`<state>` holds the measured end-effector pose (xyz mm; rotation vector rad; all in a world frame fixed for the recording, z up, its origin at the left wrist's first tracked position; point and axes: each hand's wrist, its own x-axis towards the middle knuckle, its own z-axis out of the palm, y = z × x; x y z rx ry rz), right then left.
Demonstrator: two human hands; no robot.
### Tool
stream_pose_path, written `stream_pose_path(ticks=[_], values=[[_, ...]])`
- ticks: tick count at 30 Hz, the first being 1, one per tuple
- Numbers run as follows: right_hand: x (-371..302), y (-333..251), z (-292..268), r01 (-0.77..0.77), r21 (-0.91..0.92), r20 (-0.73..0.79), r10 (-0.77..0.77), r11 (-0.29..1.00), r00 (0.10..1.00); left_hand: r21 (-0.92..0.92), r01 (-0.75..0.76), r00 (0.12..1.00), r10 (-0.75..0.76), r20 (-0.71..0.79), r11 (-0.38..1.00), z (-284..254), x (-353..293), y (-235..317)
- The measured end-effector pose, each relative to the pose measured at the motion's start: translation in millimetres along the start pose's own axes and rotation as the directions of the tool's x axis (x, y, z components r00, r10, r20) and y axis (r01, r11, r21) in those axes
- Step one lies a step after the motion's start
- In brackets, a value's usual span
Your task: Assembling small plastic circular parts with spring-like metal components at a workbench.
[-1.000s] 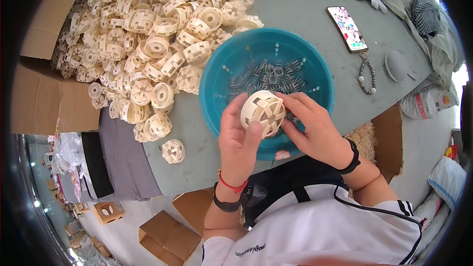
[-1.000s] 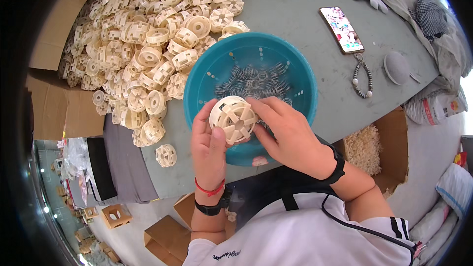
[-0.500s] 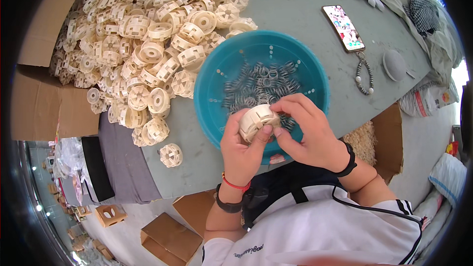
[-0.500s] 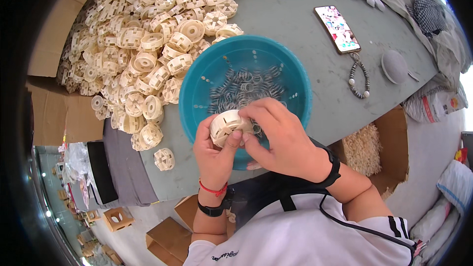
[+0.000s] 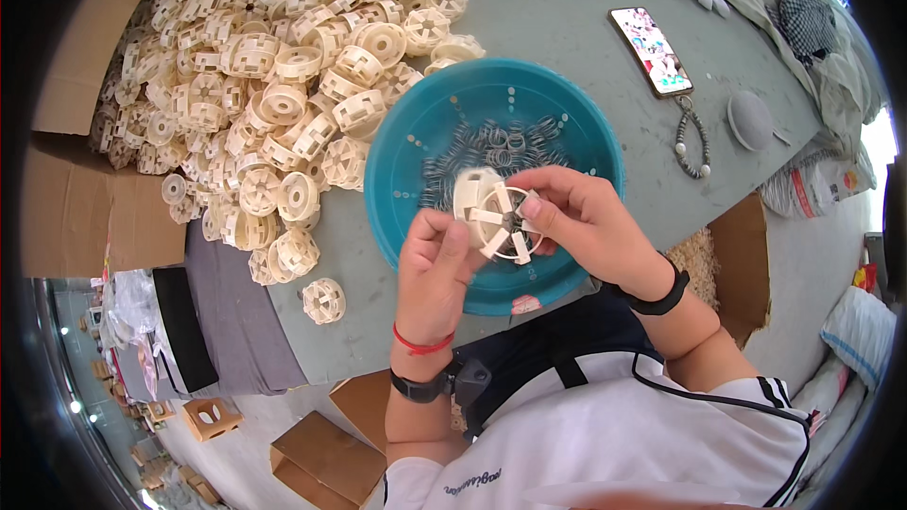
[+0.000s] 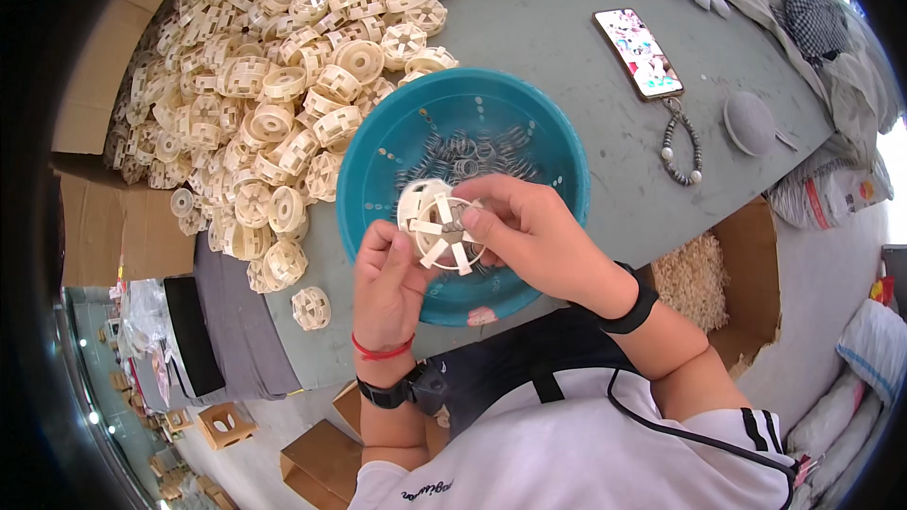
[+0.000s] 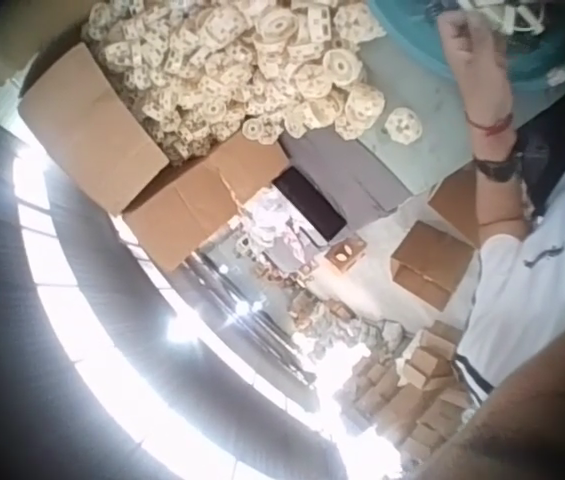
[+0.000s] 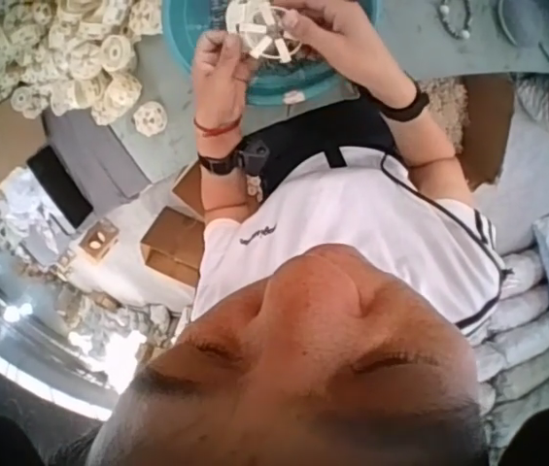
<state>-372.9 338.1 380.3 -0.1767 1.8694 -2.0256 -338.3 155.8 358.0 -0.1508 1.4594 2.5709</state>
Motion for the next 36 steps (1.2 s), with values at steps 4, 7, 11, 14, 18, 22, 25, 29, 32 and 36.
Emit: stream_pose_path(ticks=[4, 7, 11, 14, 18, 22, 25, 29, 32, 36], values=[[-3.5, 6.4, -3.3, 0.120, -0.021, -0.050, -0.121, 0.992, 0.991, 0.910, -0.409, 0.795, 0.517, 0.318, 0.069, 5.8, 2.7, -3.0], [-9.4, 10.0, -22.1, 0.243, -0.095, -0.161, -0.256, 0.965, 0.953, 0.928, -0.370, 0.833, 0.461, 0.307, 0.051, 1.2, 5.4, -3.2], [-33.0, 15.9, -75.0, 0.394, -0.179, -0.532, -0.426, 0.901, 0.732, 0.806, -0.212, 0.869, 0.483, -0.102, 0.553, -34.9, -27.0, 10.6], [-72.2, 39.7, -133.9, 0.305, -0.418, -0.740, -0.515, 0.856, 0.433, 0.332, -0.405, 0.789, 0.510, -0.343, 0.852, -67.0, -69.1, 20.6], [-138.9, 99.9, -196.6, -0.036, -0.602, -0.772, -0.569, 0.798, 0.284, 0.119, -0.263, 0.837, 0.288, -0.466, 0.957, -126.0, -154.6, 16.9], [-183.5, 155.2, -235.3, -0.421, -0.508, -0.853, -0.368, 0.752, 0.371, -0.008, 0.012, 0.883, -0.014, -0.470, 1.000, -138.5, -210.8, -2.2], [-177.0, 176.1, -261.3, -0.282, -0.516, -0.853, -0.457, 0.809, 0.251, -0.210, 0.062, 0.856, -0.160, -0.491, 0.976, -167.6, -246.1, -29.3], [-95.0, 116.2, -192.9, -0.155, -0.624, -0.768, -0.565, 0.766, 0.301, -0.275, 0.145, 0.559, -0.308, -0.770, 0.951, -217.2, -299.2, -63.4], [-57.6, 76.0, -149.5, 0.073, -0.723, -0.630, -0.698, 0.687, 0.340, 0.127, 0.851, 0.224, -0.135, -0.965, 0.510, -236.0, -317.9, -79.0], [-37.0, 59.7, -118.2, 0.248, -0.753, -0.508, -0.778, 0.609, 0.369, 0.356, 0.427, 0.775, -0.134, -0.618, 0.831, -159.4, -228.0, -16.7]])
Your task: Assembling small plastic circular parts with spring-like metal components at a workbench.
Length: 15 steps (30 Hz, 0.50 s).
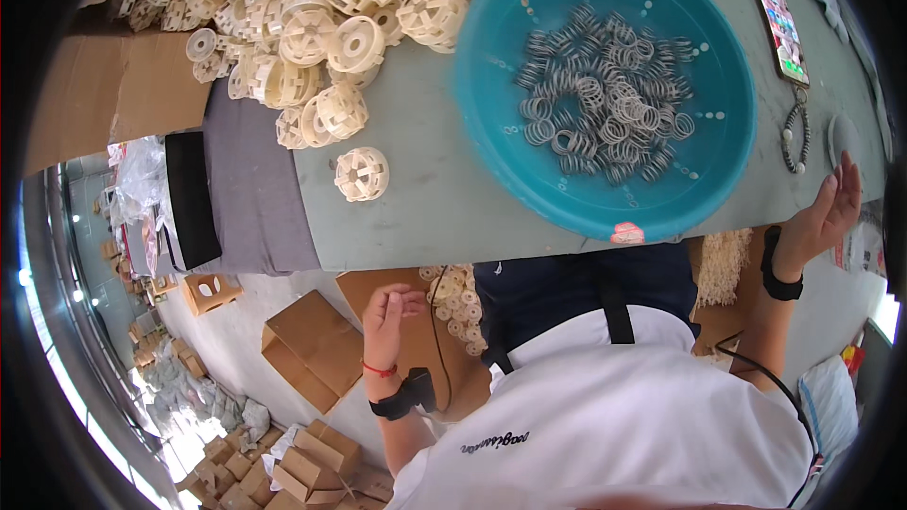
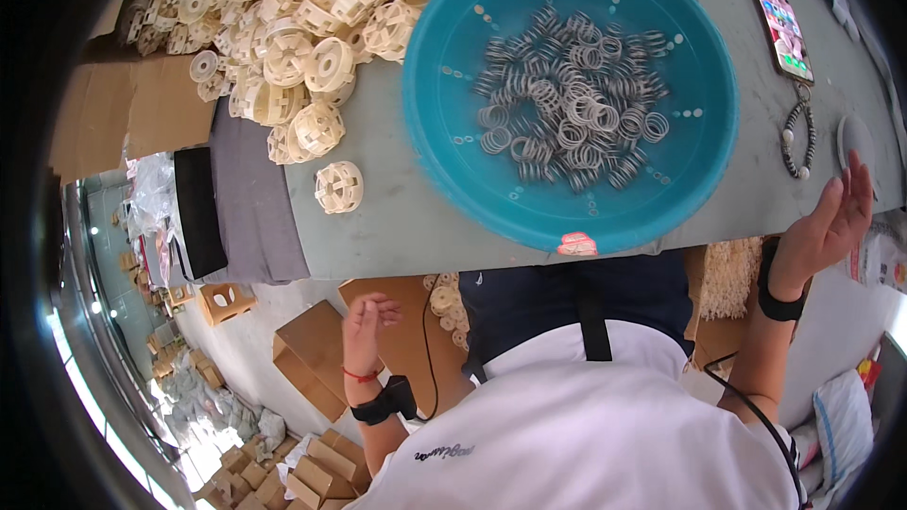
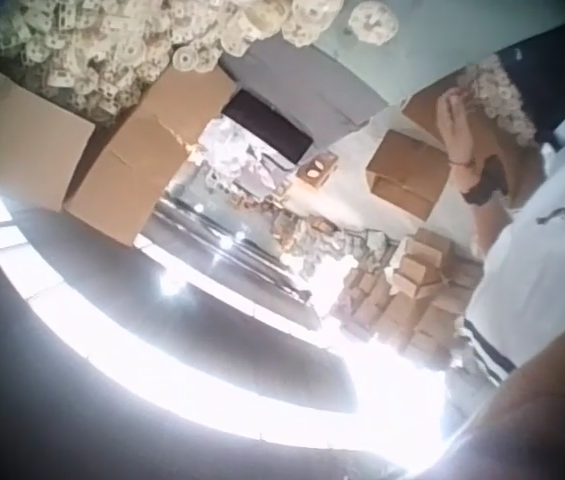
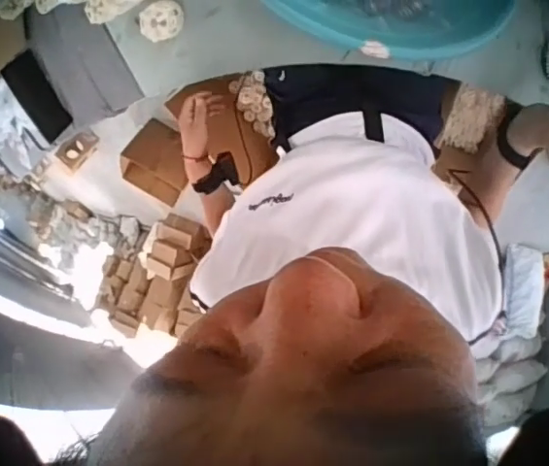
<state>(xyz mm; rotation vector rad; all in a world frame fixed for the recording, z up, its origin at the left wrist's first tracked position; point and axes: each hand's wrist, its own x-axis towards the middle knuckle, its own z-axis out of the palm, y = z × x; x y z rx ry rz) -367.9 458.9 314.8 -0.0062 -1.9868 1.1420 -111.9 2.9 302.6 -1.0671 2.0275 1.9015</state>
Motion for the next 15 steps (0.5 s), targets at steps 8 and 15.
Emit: stream_pose_path(ticks=[8, 15], values=[[-25.1, -39.1, 23.1, 0.088, 0.176, 0.115, -0.110, 0.980, 0.987, 0.935, -0.198, 0.623, 0.774, -0.111, 0.294, 38.4, 91.0, 102.0], [-33.3, -88.0, -7.4, -0.277, 0.337, 0.513, 0.072, 0.900, 0.856, 0.327, -0.663, 0.698, 0.714, -0.057, 0.674, 93.1, 49.6, 129.8]])
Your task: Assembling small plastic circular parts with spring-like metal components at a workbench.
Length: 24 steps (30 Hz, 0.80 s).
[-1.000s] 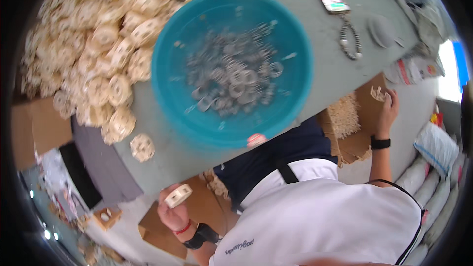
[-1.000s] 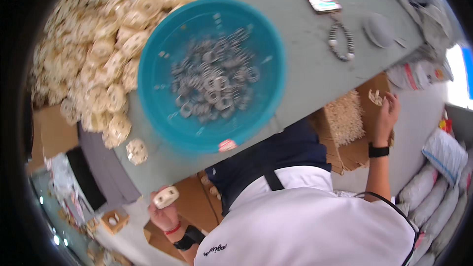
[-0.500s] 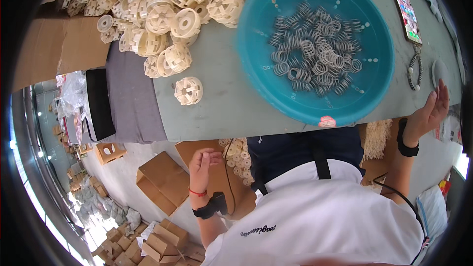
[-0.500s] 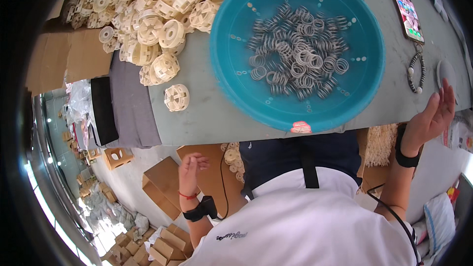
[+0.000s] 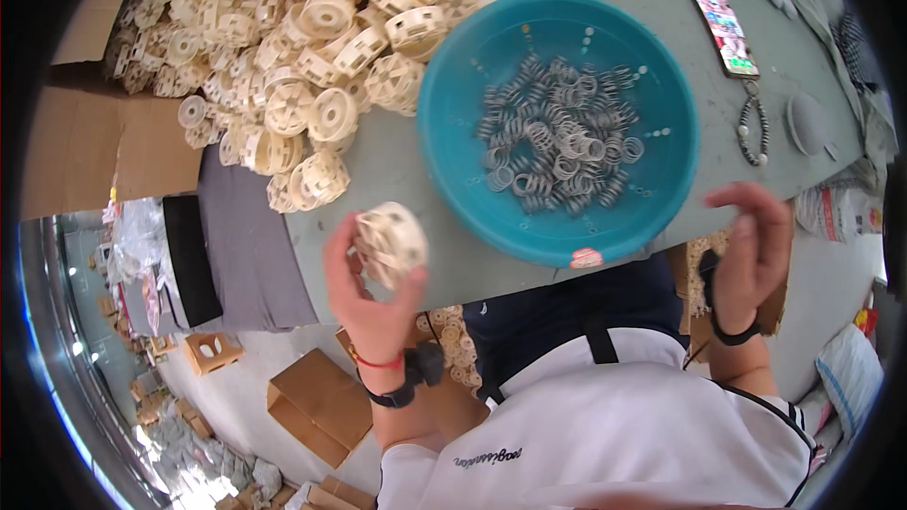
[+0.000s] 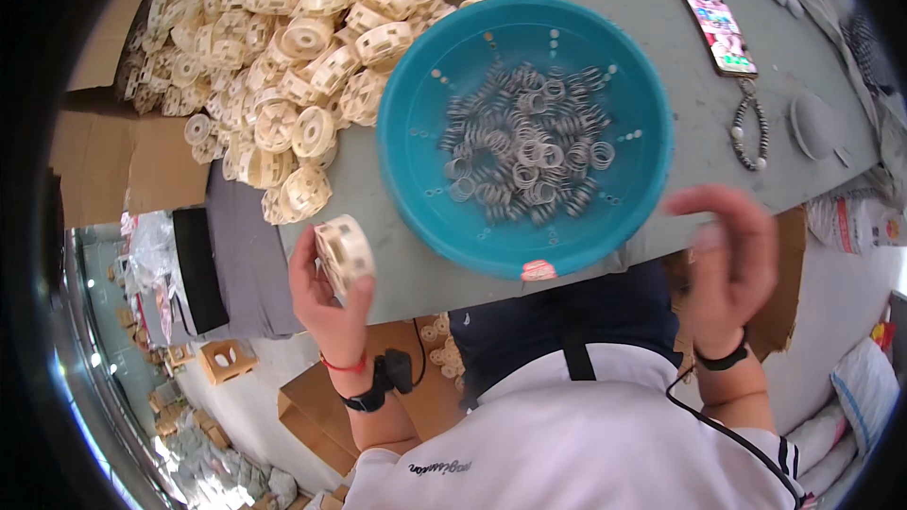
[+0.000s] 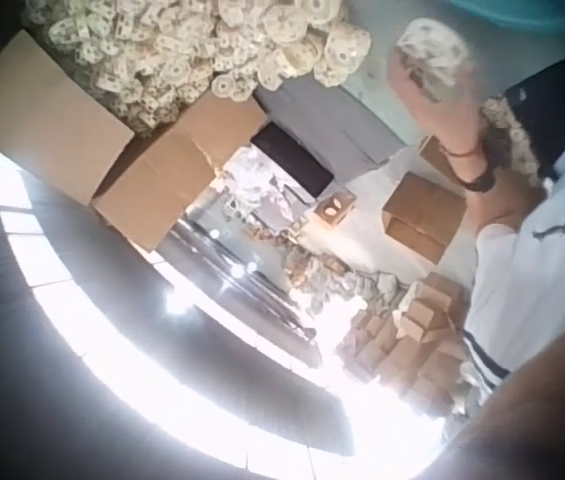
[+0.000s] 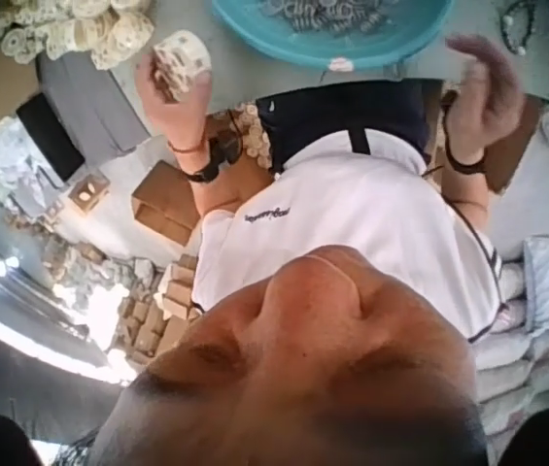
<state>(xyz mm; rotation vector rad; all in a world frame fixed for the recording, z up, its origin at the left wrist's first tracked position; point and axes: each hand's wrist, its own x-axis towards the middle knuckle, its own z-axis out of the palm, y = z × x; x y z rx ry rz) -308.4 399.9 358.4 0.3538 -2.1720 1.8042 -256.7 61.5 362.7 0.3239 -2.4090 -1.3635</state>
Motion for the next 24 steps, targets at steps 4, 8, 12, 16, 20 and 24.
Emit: stream_pose_path(ticks=[4, 8, 12, 16, 20, 24], values=[[27.1, -35.3, 57.3, 0.006, -0.010, 0.470, 0.000, 1.000, 0.883, 0.106, -0.518, 0.842, 0.483, 0.241, 0.849, 53.7, 7.2, 47.6], [35.2, -24.2, 82.9, -0.103, 0.142, 0.384, 0.041, 0.985, 0.922, -0.014, -0.527, 0.827, 0.516, 0.224, 0.850, 95.2, 15.9, 58.5], [42.2, -22.3, 76.3, -0.418, 0.424, 0.422, 0.234, 0.803, 0.876, -0.751, 0.176, 0.954, 0.079, 0.290, 0.636, 106.7, 24.2, 58.1], [45.6, -8.2, 74.7, 0.098, -0.017, 0.312, -0.088, 0.995, 0.946, -0.663, 0.320, 0.914, -0.037, 0.403, 0.677, 112.2, 28.0, 60.5], [46.5, -6.8, 75.8, 0.198, -0.133, 0.225, -0.165, 0.971, 0.960, -0.610, 0.246, 0.948, -0.056, 0.313, 0.753, 118.6, 25.0, 62.1], [47.3, -6.9, 77.8, 0.142, -0.115, 0.159, -0.123, 0.983, 0.980, -0.608, 0.222, 0.965, -0.081, 0.251, 0.762, 117.6, 26.5, 62.5]])
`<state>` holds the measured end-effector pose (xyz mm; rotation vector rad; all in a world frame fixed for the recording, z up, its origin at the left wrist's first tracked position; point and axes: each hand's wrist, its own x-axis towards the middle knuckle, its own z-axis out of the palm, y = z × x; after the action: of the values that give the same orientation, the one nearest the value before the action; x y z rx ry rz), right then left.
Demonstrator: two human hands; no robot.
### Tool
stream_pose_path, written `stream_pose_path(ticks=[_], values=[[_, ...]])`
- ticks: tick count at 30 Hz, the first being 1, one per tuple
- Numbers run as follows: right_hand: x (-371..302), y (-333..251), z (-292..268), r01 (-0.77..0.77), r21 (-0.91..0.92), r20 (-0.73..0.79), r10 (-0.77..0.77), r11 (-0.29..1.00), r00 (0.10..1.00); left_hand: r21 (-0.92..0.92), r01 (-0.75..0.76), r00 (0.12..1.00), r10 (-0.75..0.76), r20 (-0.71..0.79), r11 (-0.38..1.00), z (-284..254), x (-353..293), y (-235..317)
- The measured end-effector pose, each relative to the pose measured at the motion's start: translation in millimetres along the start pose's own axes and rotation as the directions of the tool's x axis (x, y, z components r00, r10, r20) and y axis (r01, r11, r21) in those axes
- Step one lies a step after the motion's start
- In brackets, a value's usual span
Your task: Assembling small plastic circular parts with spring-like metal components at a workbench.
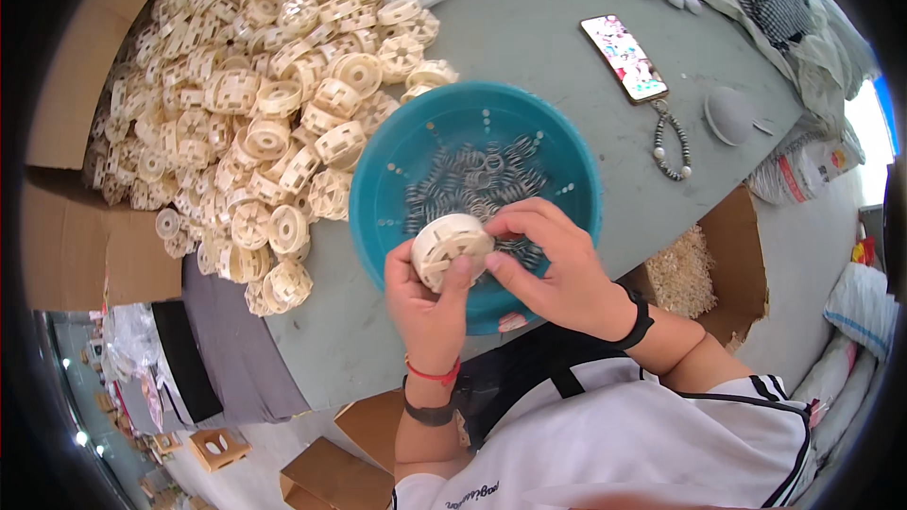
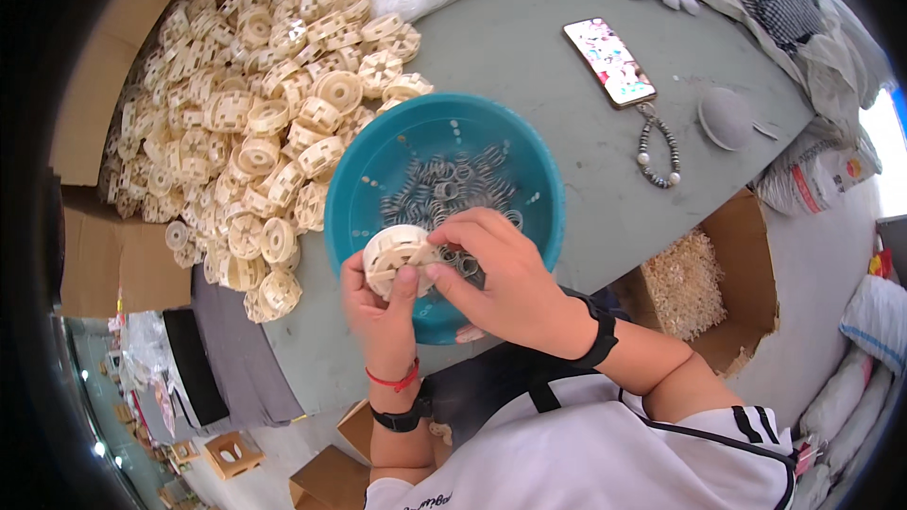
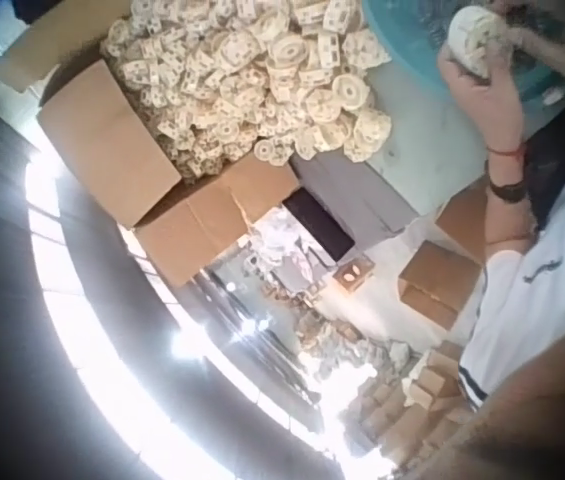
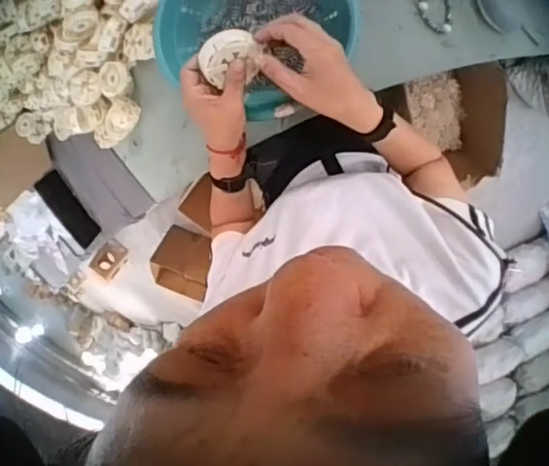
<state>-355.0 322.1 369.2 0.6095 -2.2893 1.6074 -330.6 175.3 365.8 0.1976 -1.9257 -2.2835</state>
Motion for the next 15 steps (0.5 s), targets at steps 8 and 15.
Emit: stream_pose_path(ticks=[8, 15], values=[[-0.1, 3.8, 2.7, -0.117, 0.153, 0.001, 0.118, 0.981, 0.993, 0.077, -0.040, 0.998, 0.044, -0.046, 0.996, 9.5, -4.7, 0.5], [2.4, 3.3, 3.8, -0.279, 0.257, 0.110, 0.259, 0.925, 0.960, 0.132, -0.055, 0.998, 0.057, -0.013, 0.990, 1.3, -2.0, -3.9]])
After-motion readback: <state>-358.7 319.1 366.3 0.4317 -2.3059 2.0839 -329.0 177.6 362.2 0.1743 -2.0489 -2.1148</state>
